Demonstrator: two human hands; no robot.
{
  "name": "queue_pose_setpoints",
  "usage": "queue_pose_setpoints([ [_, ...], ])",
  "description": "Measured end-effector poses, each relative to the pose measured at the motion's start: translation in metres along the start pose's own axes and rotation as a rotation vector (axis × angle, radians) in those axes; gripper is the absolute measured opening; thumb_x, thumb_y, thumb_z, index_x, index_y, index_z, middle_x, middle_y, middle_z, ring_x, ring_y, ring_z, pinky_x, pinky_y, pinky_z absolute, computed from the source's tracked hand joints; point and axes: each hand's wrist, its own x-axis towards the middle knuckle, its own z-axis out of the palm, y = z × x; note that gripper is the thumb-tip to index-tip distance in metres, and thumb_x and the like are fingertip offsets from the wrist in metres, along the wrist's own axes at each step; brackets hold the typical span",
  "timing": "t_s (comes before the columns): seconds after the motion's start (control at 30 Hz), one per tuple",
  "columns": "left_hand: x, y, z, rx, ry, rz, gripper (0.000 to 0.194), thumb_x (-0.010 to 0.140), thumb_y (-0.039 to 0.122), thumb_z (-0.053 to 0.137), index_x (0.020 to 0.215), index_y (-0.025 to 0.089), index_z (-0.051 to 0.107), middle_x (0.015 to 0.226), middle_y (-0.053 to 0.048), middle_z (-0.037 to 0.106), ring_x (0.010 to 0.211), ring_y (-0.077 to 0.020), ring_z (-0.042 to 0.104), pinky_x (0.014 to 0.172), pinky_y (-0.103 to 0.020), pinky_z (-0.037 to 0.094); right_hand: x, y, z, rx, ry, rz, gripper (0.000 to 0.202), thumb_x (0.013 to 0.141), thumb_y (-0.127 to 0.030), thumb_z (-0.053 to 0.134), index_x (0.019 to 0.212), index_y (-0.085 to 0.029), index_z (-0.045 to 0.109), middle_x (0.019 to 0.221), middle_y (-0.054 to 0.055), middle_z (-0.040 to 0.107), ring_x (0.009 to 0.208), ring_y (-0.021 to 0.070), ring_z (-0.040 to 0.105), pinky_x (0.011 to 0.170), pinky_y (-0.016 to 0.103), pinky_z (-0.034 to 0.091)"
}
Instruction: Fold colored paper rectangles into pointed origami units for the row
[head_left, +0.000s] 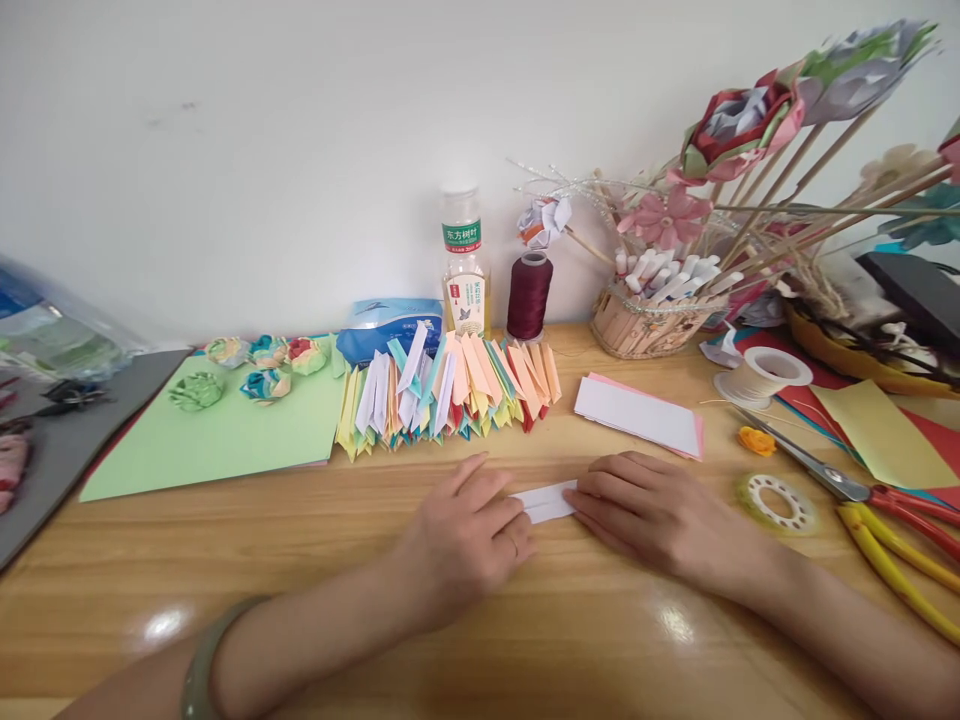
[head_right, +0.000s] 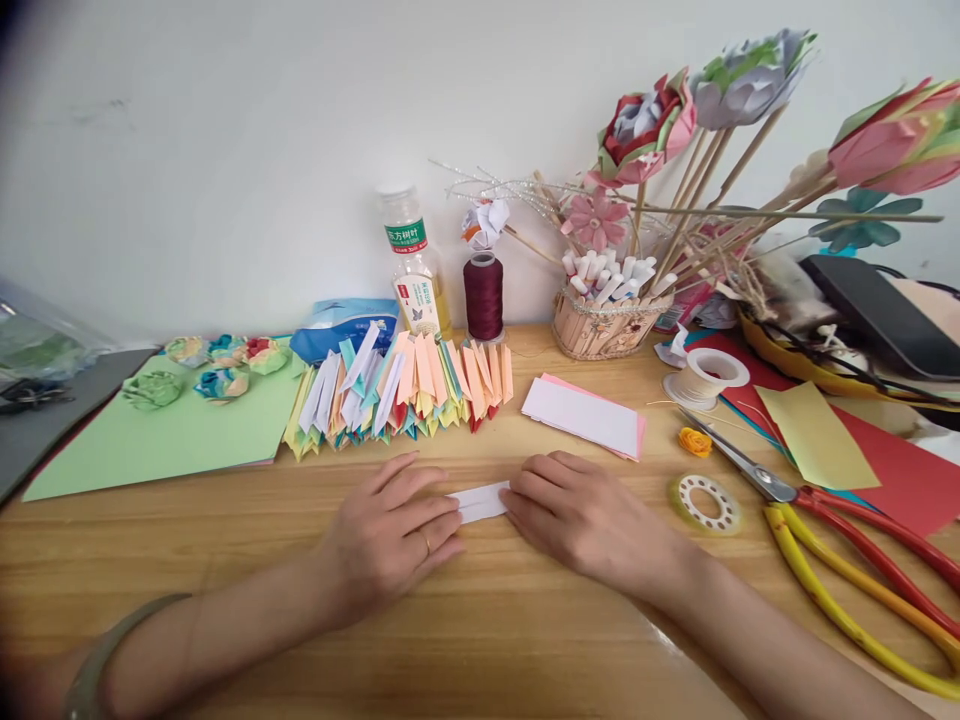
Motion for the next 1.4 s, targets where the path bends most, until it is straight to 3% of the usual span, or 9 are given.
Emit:
queue_pose_setpoints([
  [0.13, 0.006, 0.002, 0.004, -0.045, -0.031, -0.073, 0.02, 0.088, 0.014, 0.052, 0.073, 0.014, 0.065, 0.069, -0.002, 0.063, 0.083, -0.018, 0.057, 0.082, -0.036, 0.047, 0.002, -0.002, 0.0, 0.17, -0.022, 0.171, 0.023, 0.094, -0.019, 0.041, 0.092, -0.016, 0.063, 0.08, 0.007, 0.061, 0.075, 0.0166, 0.056, 0.065, 0.03, 0.047],
  [0.27, 0.01, 0.003, 0.006, -0.207, -0.064, -0.277, 0.018, 0.086, 0.015, 0.053, 0.073, 0.014, 0.065, 0.07, -0.004, 0.063, 0.08, -0.0194, 0.052, 0.073, -0.034, 0.048, 0.007, -0.001, -0.001, 0.414, -0.105, 0.417, 0.026, 0.095, -0.024, 0.038, 0.084, -0.018, 0.061, 0.082, 0.006, 0.061, 0.077, 0.0165, 0.057, 0.068, 0.03, 0.048],
  [0.43, 0.018, 0.002, 0.004, -0.361, -0.202, -0.632, 0.009, 0.075, 0.009, 0.062, 0.073, 0.017, 0.062, 0.068, 0.0, 0.062, 0.081, -0.0194, 0.052, 0.069, -0.032, 0.047, 0.009, -0.001, 0.003, 0.42, -0.129, 0.551, 0.019, 0.092, -0.021, 0.041, 0.086, -0.018, 0.058, 0.082, 0.006, 0.062, 0.074, 0.0176, 0.057, 0.066, 0.031, 0.047],
  [0.53, 0.021, 0.001, 0.002, -0.426, -0.239, -0.738, 0.011, 0.075, 0.008, 0.063, 0.073, 0.018, 0.061, 0.069, 0.001, 0.063, 0.082, -0.0195, 0.053, 0.072, -0.034, 0.046, 0.009, -0.001, 0.005, 0.405, -0.138, 0.593, 0.014, 0.091, -0.021, 0.043, 0.087, -0.018, 0.057, 0.082, 0.006, 0.061, 0.072, 0.0176, 0.057, 0.064, 0.03, 0.046],
  [0.7, 0.019, -0.002, 0.003, -0.395, -0.271, -0.74, 0.015, 0.075, 0.009, 0.066, 0.068, 0.018, 0.057, 0.065, 0.002, 0.06, 0.088, -0.0229, 0.05, 0.079, -0.04, 0.041, 0.012, -0.001, 0.003, 0.405, -0.162, 0.587, 0.016, 0.09, -0.02, 0.042, 0.081, -0.018, 0.056, 0.08, 0.006, 0.059, 0.071, 0.018, 0.055, 0.063, 0.031, 0.044],
  [0.83, 0.014, -0.004, 0.005, -0.365, -0.296, -0.728, 0.014, 0.076, 0.01, 0.065, 0.075, 0.018, 0.055, 0.085, -0.001, 0.06, 0.096, -0.0244, 0.045, 0.083, -0.043, 0.039, 0.01, 0.002, 0.001, 0.417, -0.17, 0.579, 0.015, 0.089, -0.018, 0.042, 0.079, -0.019, 0.053, 0.082, 0.005, 0.056, 0.072, 0.0175, 0.054, 0.063, 0.03, 0.043],
  [1.17, 0.011, -0.003, -0.001, -0.388, -0.396, -0.707, 0.015, 0.084, 0.008, 0.054, 0.094, 0.02, 0.055, 0.101, -0.003, 0.055, 0.104, -0.0234, 0.04, 0.091, -0.042, 0.036, 0.0, 0.014, -0.005, 0.605, -0.218, 0.531, 0.02, 0.092, -0.022, 0.037, 0.091, -0.02, 0.058, 0.092, 0.005, 0.059, 0.084, 0.0178, 0.055, 0.073, 0.03, 0.042],
  [1.27, 0.009, -0.004, 0.0, -0.386, -0.384, -0.698, 0.015, 0.083, 0.009, 0.056, 0.093, 0.02, 0.057, 0.099, -0.002, 0.056, 0.103, -0.0231, 0.041, 0.09, -0.041, 0.037, -0.002, 0.018, -0.009, 0.68, -0.262, 0.572, 0.021, 0.092, -0.03, 0.041, 0.096, -0.019, 0.058, 0.084, 0.004, 0.059, 0.074, 0.0168, 0.054, 0.067, 0.029, 0.042],
  [1.4, 0.009, -0.004, 0.002, -0.386, -0.346, -0.681, 0.015, 0.082, 0.009, 0.058, 0.089, 0.021, 0.06, 0.094, -0.001, 0.057, 0.101, -0.0227, 0.042, 0.088, -0.041, 0.038, 0.003, 0.016, -0.012, 0.712, -0.146, 0.666, 0.027, 0.092, -0.039, 0.041, 0.098, -0.018, 0.059, 0.087, 0.005, 0.06, 0.076, 0.0168, 0.055, 0.068, 0.029, 0.044],
])
